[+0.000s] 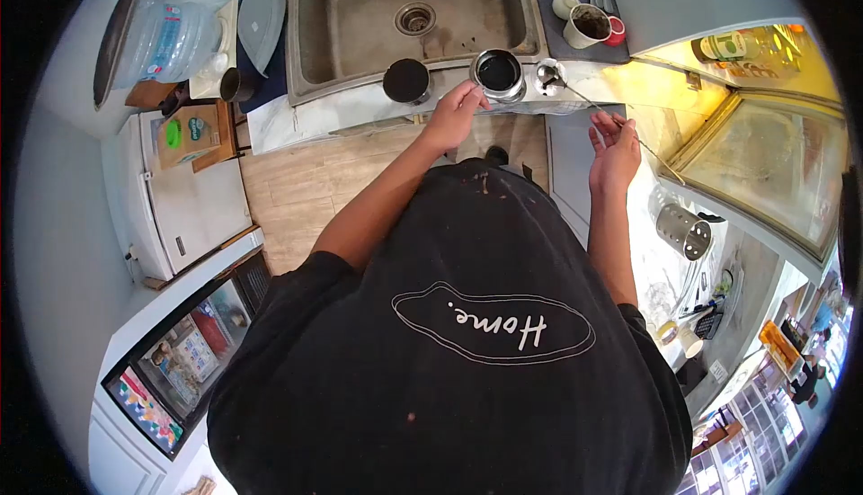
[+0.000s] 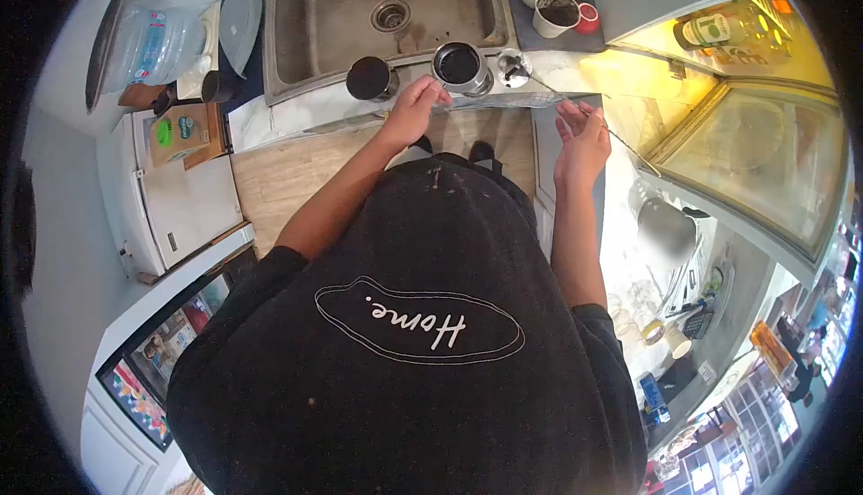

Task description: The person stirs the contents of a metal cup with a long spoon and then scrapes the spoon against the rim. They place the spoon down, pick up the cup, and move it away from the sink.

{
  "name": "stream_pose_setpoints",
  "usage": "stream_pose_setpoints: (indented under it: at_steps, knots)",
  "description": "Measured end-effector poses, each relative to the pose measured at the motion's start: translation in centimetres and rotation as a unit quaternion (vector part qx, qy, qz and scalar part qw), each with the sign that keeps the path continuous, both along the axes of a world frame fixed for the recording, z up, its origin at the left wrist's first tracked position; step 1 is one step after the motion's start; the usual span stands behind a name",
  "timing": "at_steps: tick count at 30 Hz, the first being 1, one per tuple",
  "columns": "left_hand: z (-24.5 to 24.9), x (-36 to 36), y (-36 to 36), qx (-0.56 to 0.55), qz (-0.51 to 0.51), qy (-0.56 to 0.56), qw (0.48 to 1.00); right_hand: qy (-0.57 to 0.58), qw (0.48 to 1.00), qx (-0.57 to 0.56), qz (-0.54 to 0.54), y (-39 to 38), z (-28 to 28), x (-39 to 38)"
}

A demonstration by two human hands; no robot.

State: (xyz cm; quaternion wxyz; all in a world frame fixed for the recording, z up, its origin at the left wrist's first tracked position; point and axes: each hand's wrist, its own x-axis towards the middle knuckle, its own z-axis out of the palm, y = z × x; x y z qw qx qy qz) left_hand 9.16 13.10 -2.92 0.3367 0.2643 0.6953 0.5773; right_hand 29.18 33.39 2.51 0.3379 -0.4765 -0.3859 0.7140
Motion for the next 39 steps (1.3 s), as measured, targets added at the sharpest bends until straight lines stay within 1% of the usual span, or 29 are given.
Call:
stream_pose_setpoints:
  at_steps: [3,9,12,15,18,21,24,27,30,36,39]
  knots:
    - [-1.9,0.2,0.8,0.02,-0.012,-0.017,1.0,0.013,1.0,-0.001,-0.009,0.2,0.7,0.0]
    - [-3.0,0.3,1.9,-0.059,-0.065,-0.008,0.996,0.023,1.0,0.01,0.009,0.1,1.6,-0.4]
    - [-3.8,0.2,1.8,-0.074,-0.072,0.002,0.995,0.021,0.999,0.019,0.029,-0.2,2.2,-1.1]
    - [-4.3,-0.1,1.4,-0.097,-0.065,-0.019,0.993,0.015,0.999,0.021,0.044,-0.5,2.4,-1.8]
    - [-4.9,-0.3,1.3,-0.084,-0.059,-0.017,0.995,0.015,0.998,0.018,0.055,-0.5,2.2,-2.4]
    - [-4.9,-0.4,1.6,-0.09,-0.065,-0.052,0.992,0.01,0.998,0.024,0.061,-0.8,1.7,-2.6]
    - [-4.1,0.4,1.9,-0.086,-0.005,-0.073,0.994,0.0,0.997,0.033,0.072,-1.1,1.6,-3.0]
    - [-3.9,0.7,1.7,-0.098,0.03,-0.048,0.994,-0.012,0.996,0.04,0.083,-1.4,1.2,-3.2]
    - [-3.8,1.3,1.2,-0.06,0.083,-0.072,0.992,-0.025,0.994,0.044,0.092,-1.6,0.6,-3.7]
    - [-3.9,1.1,0.4,-0.08,0.03,-0.045,0.995,-0.076,0.987,0.083,0.117,-1.7,-0.3,-4.2]
    - [-3.8,1.1,0.4,-0.07,0.035,-0.043,0.996,-0.09,0.984,0.089,0.128,-1.7,-0.6,-4.4]
